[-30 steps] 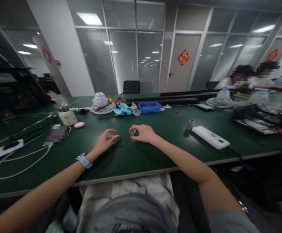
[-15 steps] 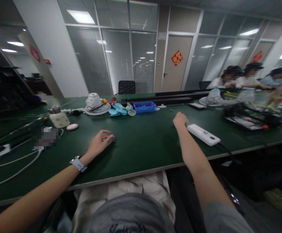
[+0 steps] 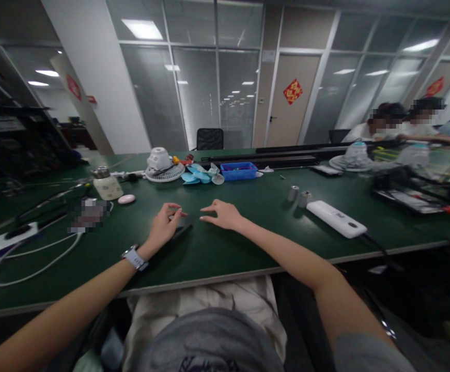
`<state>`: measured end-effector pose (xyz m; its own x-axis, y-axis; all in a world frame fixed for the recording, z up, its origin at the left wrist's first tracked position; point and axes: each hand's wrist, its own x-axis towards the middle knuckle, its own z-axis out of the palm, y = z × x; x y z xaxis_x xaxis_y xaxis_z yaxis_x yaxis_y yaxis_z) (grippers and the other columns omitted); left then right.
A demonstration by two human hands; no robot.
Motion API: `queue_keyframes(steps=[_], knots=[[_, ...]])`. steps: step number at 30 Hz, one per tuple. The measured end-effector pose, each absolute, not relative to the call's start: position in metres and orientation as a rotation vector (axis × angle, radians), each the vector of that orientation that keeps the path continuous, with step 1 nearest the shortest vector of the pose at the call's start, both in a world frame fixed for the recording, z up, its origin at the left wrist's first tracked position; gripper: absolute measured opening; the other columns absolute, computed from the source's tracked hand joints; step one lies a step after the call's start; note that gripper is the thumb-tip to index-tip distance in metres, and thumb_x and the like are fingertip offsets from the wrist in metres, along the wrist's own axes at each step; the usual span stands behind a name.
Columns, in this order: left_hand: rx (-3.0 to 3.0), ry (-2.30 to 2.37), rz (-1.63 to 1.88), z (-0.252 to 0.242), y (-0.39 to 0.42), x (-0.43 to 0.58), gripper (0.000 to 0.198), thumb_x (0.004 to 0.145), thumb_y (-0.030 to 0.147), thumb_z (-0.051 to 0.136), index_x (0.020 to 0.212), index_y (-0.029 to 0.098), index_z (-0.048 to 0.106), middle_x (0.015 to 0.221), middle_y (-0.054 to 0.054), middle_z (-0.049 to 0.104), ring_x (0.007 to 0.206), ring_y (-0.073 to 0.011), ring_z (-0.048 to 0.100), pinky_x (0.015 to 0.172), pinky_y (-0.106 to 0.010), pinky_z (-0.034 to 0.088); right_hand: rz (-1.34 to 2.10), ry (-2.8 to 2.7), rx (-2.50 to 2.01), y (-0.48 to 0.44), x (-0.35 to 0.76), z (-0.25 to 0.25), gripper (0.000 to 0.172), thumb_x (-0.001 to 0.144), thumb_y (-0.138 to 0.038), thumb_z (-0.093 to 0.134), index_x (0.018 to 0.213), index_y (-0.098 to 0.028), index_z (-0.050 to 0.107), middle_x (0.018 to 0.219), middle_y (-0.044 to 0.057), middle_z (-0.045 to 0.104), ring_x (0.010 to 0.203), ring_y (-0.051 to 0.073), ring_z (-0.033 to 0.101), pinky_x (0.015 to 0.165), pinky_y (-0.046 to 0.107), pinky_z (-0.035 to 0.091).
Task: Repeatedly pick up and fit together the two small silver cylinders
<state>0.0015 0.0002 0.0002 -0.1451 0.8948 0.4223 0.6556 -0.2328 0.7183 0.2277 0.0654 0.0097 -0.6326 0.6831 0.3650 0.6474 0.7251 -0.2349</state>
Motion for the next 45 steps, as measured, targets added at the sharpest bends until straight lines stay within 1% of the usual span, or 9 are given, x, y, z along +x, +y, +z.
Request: queue_keyframes(steps=[7,12,16,19,21,28,36,42,45], knots=[[1.868,1.747,1.309,0.002,-0.002,0.005,0.021,0.09,0.032,0.049,0.105,0.019,0.052,0.09,-0.007,0.074,0.081,-0.0218,0.07,0.082,-0.038,0.048,0.244,-2.536,-0.906,0.052,0.184,-0.014,0.035,0.088,-0.052,0.06,0.114,-0.031,0.073,0.093,0.002,0.057,0.079,0.013,0.056,0.069,0.025,0.04],[1.895,1.736,1.29,0.001,-0.001,0.004,0.021,0.09,0.033,0.048,0.106,0.019,0.051,0.088,-0.006,0.074,0.079,-0.0215,0.069,0.079,-0.036,0.048,0.164,-2.494,-0.923,0.057,0.193,0.0,0.027,0.091,-0.044,0.06,0.107,-0.03,0.076,0.089,0.002,0.058,0.076,0.012,0.055,0.066,0.024,0.035],[1.913,1.75,1.28,0.002,-0.001,0.003,0.023,0.09,0.034,0.047,0.107,0.019,0.05,0.087,-0.006,0.074,0.074,-0.0206,0.068,0.075,-0.035,0.048,-0.162,-2.143,-1.149,0.085,0.27,0.04,0.032,0.094,-0.045,0.053,0.107,-0.028,0.076,0.09,0.005,0.062,0.076,0.015,0.054,0.071,0.028,0.036],[1.926,1.754,1.233,0.003,-0.002,0.004,0.024,0.09,0.034,0.048,0.108,0.019,0.05,0.088,-0.006,0.074,0.07,-0.0199,0.067,0.073,-0.035,0.047,-0.427,-1.708,-1.545,0.109,0.361,0.062,0.035,0.094,-0.042,0.051,0.108,-0.022,0.076,0.1,0.012,0.065,0.091,0.023,0.055,0.081,0.035,0.037],[1.927,1.754,1.212,0.003,-0.002,0.005,0.024,0.089,0.034,0.048,0.108,0.019,0.05,0.088,-0.006,0.074,0.069,-0.0196,0.066,0.071,-0.034,0.046,-0.467,-1.47,-1.798,0.12,0.414,0.064,0.037,0.093,-0.042,0.051,0.109,-0.02,0.076,0.104,0.016,0.066,0.099,0.029,0.054,0.085,0.041,0.036],[1.961,1.754,1.217,-0.001,0.0,0.002,0.026,0.09,0.036,0.047,0.109,0.019,0.05,0.088,-0.005,0.074,0.065,-0.0185,0.065,0.07,-0.034,0.046,-0.258,-1.381,-2.241,0.132,0.468,0.041,0.032,0.089,-0.047,0.056,0.108,-0.029,0.076,0.112,0.011,0.068,0.104,0.029,0.052,0.092,0.046,0.035],[1.975,1.748,1.209,0.001,-0.001,0.003,0.025,0.09,0.036,0.047,0.109,0.019,0.05,0.087,-0.005,0.074,0.067,-0.0195,0.066,0.071,-0.034,0.046,-0.211,-1.389,-2.291,0.135,0.466,0.039,0.032,0.09,-0.044,0.056,0.11,-0.028,0.075,0.117,0.014,0.067,0.112,0.032,0.055,0.096,0.051,0.037],[1.971,1.754,1.215,0.001,-0.001,0.004,0.025,0.089,0.035,0.048,0.109,0.019,0.05,0.084,-0.005,0.074,0.069,-0.0196,0.066,0.072,-0.034,0.047,-0.125,-1.39,-2.351,0.134,0.463,0.043,0.029,0.089,-0.047,0.058,0.109,-0.033,0.075,0.121,0.011,0.067,0.113,0.03,0.058,0.097,0.05,0.039],[1.969,1.766,1.201,0.001,-0.001,0.003,0.026,0.089,0.036,0.048,0.109,0.02,0.05,0.085,-0.004,0.074,0.063,-0.0184,0.064,0.07,-0.034,0.046,-0.038,-1.406,-2.358,0.131,0.469,0.043,0.037,0.088,-0.053,0.058,0.115,-0.033,0.072,0.125,0.011,0.065,0.114,0.03,0.058,0.098,0.05,0.039]])
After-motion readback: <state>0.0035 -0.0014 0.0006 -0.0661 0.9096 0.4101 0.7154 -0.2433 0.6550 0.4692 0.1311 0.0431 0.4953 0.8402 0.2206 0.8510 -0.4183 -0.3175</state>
